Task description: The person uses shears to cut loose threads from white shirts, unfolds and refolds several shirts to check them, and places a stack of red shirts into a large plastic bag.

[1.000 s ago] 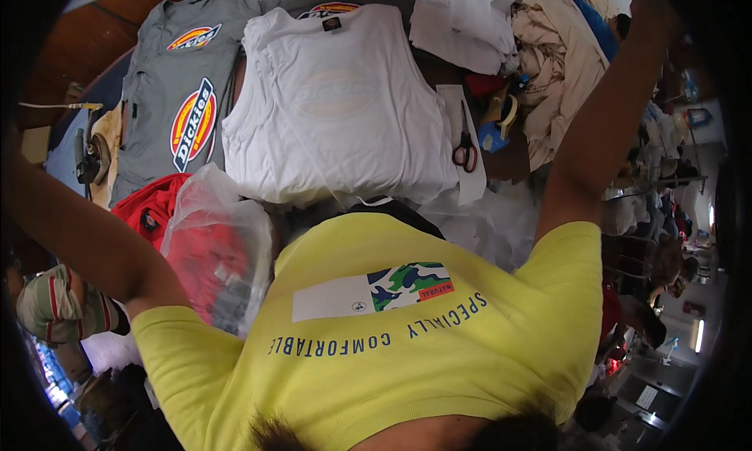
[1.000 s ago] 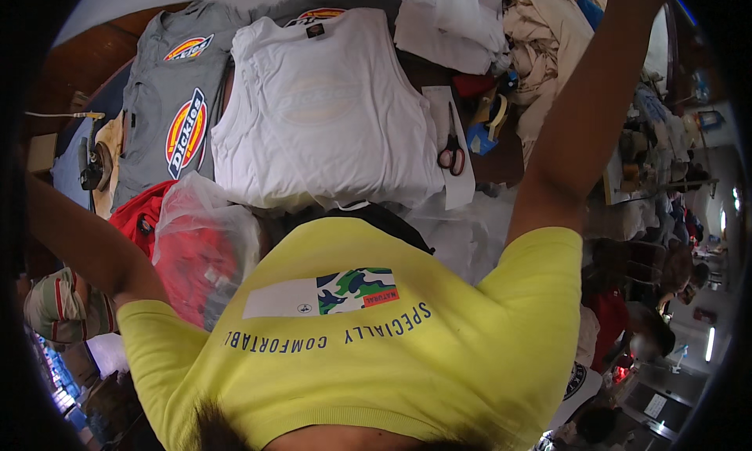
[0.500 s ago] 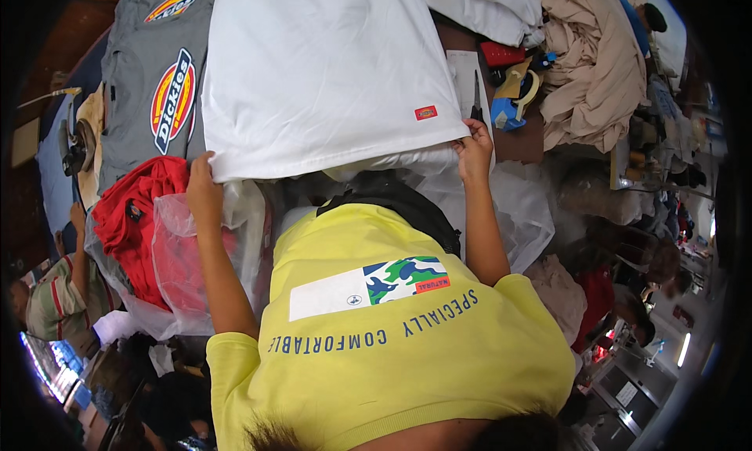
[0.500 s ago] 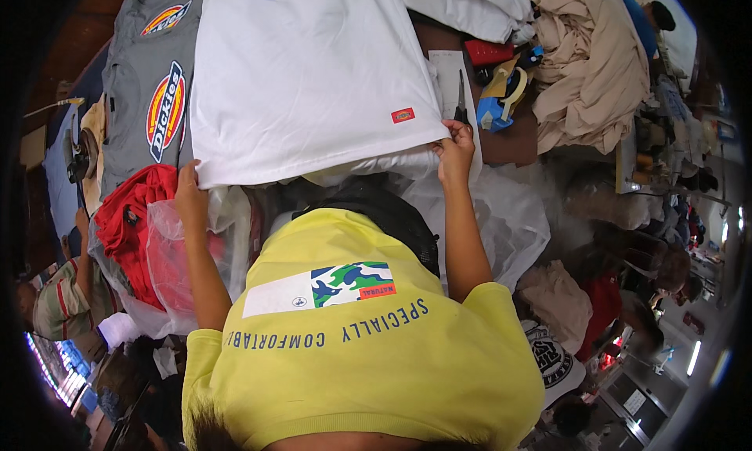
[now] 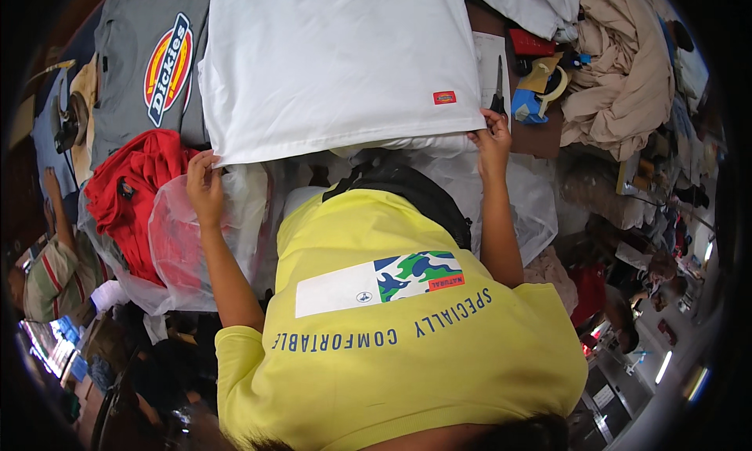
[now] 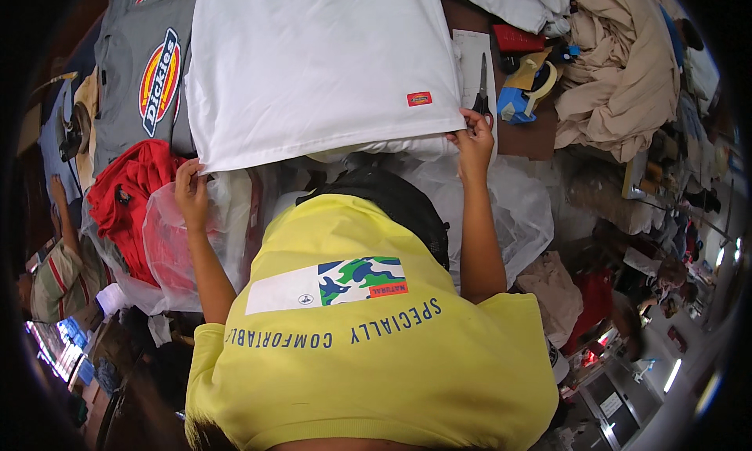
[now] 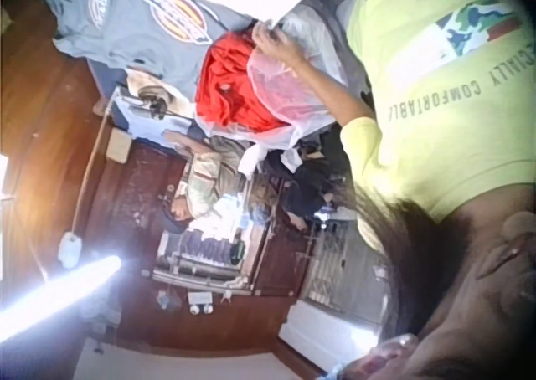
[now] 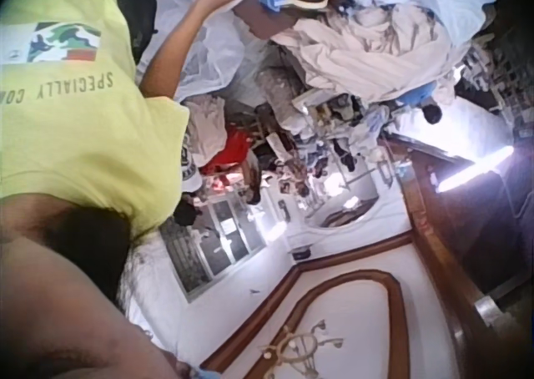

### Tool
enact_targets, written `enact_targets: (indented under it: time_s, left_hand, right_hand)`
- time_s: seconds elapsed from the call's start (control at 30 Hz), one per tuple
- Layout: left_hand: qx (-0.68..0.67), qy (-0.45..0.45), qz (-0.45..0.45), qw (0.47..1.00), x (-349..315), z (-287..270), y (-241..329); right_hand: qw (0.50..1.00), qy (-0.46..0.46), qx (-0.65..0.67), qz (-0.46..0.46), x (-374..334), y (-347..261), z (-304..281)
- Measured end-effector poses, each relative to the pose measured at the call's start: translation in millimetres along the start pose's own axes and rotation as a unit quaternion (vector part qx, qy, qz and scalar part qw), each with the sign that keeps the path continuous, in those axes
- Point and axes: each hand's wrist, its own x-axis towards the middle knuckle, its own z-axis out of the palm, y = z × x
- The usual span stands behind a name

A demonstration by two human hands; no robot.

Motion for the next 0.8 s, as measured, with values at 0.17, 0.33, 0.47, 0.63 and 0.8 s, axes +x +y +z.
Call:
enact_targets:
  time_s: [0.17,0.33,0.47,0.63,0.8]
  left_hand:
    - [0.009,0.001,-0.035,0.999,-2,1,-6]
    - [-0.052,-0.015,-0.055,0.997,-4,-1,-24]
    - [0.005,-0.038,-0.081,0.996,-2,-4,-33]
    - [-0.273,-0.019,-0.206,0.940,13,0,-12]
    - [-0.301,-0.049,-0.212,0.929,11,-7,-12]
  right_hand:
    - [1.000,0.002,-0.012,0.016,1,0,-5]
    - [0.999,-0.026,-0.017,0.026,2,-2,-6]
    - [0.998,-0.038,-0.004,0.051,-2,-10,-5]
    - [0.997,-0.038,0.010,0.062,-6,-15,-4]
    - [0.997,-0.038,0.010,0.061,-4,-10,-7]
